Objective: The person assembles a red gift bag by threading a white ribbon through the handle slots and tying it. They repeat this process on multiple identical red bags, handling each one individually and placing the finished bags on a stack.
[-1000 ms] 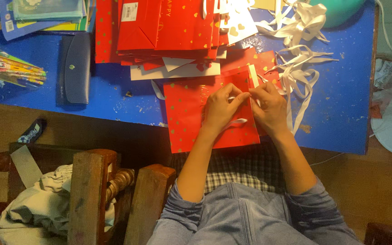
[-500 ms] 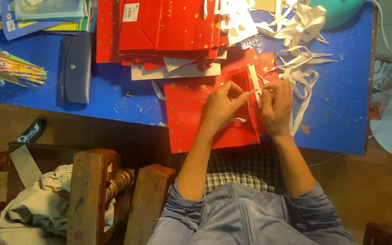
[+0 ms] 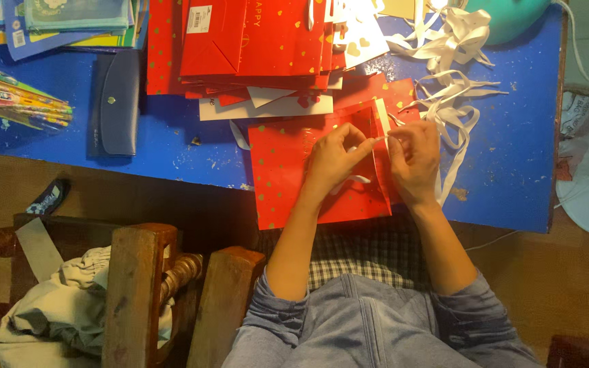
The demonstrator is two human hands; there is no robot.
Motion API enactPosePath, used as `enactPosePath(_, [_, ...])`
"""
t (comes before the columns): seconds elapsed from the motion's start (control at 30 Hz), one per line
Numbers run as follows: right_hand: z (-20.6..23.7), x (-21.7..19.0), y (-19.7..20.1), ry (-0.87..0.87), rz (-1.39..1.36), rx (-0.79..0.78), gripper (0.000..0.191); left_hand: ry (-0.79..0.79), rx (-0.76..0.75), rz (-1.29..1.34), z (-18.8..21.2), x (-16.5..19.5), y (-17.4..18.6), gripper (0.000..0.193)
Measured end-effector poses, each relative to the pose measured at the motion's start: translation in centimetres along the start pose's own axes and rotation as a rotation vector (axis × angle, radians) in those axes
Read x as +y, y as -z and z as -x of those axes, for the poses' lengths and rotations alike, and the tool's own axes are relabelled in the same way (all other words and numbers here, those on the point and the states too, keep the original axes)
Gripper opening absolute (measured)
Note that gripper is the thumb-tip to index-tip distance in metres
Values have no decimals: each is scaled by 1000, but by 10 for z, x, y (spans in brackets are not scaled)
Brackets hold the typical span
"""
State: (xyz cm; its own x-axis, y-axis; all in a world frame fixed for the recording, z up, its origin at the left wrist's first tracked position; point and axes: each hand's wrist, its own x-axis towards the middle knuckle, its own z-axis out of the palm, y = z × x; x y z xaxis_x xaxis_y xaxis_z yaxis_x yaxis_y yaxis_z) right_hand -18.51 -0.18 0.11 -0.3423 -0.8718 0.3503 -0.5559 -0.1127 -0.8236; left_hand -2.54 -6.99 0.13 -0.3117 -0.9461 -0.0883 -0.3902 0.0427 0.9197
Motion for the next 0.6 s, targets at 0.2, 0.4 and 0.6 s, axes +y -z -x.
enactPosePath(0.2, [0,-3,-2,282,242,-104,24,-34,5,8,0,0,1,33])
enactPosePath(0.4, [-1,2,0,51,49,2,12,13,-12,-14,2,4,4,34])
enactPosePath(0.6, [-2,-3,-1,322,293,-106,29,-10,-17,5,1,2,4,33])
